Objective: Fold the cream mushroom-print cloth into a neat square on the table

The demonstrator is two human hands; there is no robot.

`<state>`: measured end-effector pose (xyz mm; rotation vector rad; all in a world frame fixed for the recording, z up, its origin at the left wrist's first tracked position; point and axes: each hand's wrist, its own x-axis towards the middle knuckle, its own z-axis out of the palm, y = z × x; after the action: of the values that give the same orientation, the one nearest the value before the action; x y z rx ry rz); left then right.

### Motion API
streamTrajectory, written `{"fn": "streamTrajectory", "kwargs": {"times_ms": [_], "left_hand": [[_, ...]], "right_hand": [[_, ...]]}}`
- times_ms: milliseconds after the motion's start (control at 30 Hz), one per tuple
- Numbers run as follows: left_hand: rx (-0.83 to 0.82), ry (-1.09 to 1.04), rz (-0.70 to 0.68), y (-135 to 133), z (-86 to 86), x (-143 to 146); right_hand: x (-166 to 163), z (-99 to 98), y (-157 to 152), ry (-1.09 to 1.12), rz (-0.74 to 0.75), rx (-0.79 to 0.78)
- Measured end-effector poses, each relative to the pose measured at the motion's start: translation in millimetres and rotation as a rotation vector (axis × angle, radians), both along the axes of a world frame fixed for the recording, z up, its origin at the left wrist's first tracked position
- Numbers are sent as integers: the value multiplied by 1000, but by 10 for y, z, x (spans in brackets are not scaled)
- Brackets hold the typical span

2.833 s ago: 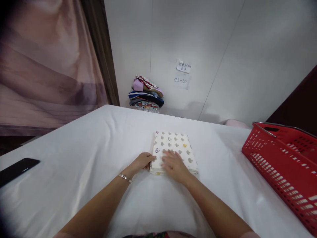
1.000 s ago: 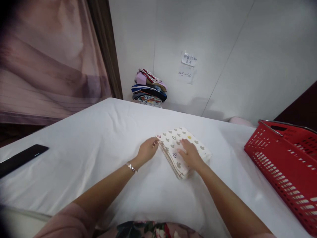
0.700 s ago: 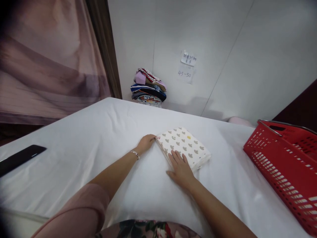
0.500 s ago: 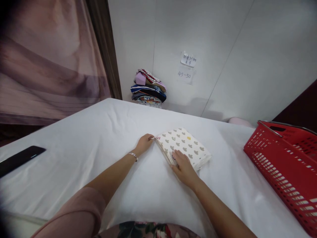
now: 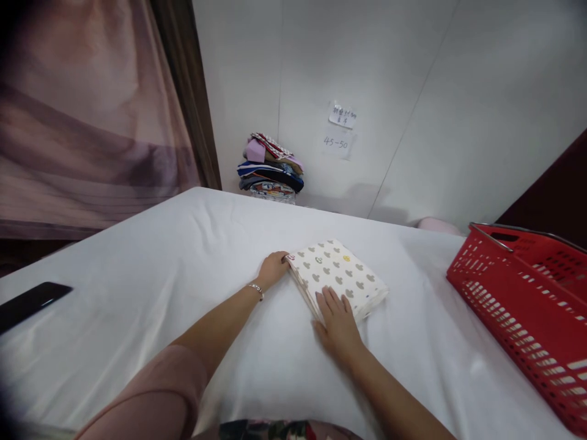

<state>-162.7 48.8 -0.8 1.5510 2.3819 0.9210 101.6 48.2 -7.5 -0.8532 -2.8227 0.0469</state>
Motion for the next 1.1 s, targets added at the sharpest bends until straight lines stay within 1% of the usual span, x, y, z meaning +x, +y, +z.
{"fn": "streamTrajectory", "kwargs": {"times_ms": [67, 167, 267, 400, 500, 567, 633, 700, 767, 900, 1000, 1033, 1100], "left_hand": [[-4, 11, 35, -3, 8, 1], [6, 33, 60, -14, 7, 4], [16, 42, 69, -21, -2, -7], [4, 3, 44, -17, 14, -48], [61, -22, 36, -7, 68, -26], [148, 53, -35, -6, 101, 43], [182, 169, -191, -13, 102, 134], [132, 235, -327, -24, 64, 209], [59, 242, -370, -33, 5, 244], [14, 218, -351, -37, -66, 229], [-3, 194, -351, -44, -56, 236], [-7, 185, -329, -48, -46, 249], [3, 164, -228, -58, -22, 283]], "right_hand": [[-5, -32, -33, -10, 0, 15], [-19, -28, -63, -44, 1, -12], [-23, 47, -62, -52, -4, -61], [3, 187, -46, -39, 15, -177], [11, 202, -69, -7, 34, -172], [-4, 153, -100, -11, 60, -122], [-22, 87, -127, -18, 78, -76], [-28, 36, -142, -9, 76, -42], [-14, 15, -157, 1, 83, -25], [64, 49, -226, 4, 100, -38], [166, 135, -234, 13, 137, -115], [211, 175, -196, 27, 147, -151], [317, 260, -26, 93, 117, -199]]}}
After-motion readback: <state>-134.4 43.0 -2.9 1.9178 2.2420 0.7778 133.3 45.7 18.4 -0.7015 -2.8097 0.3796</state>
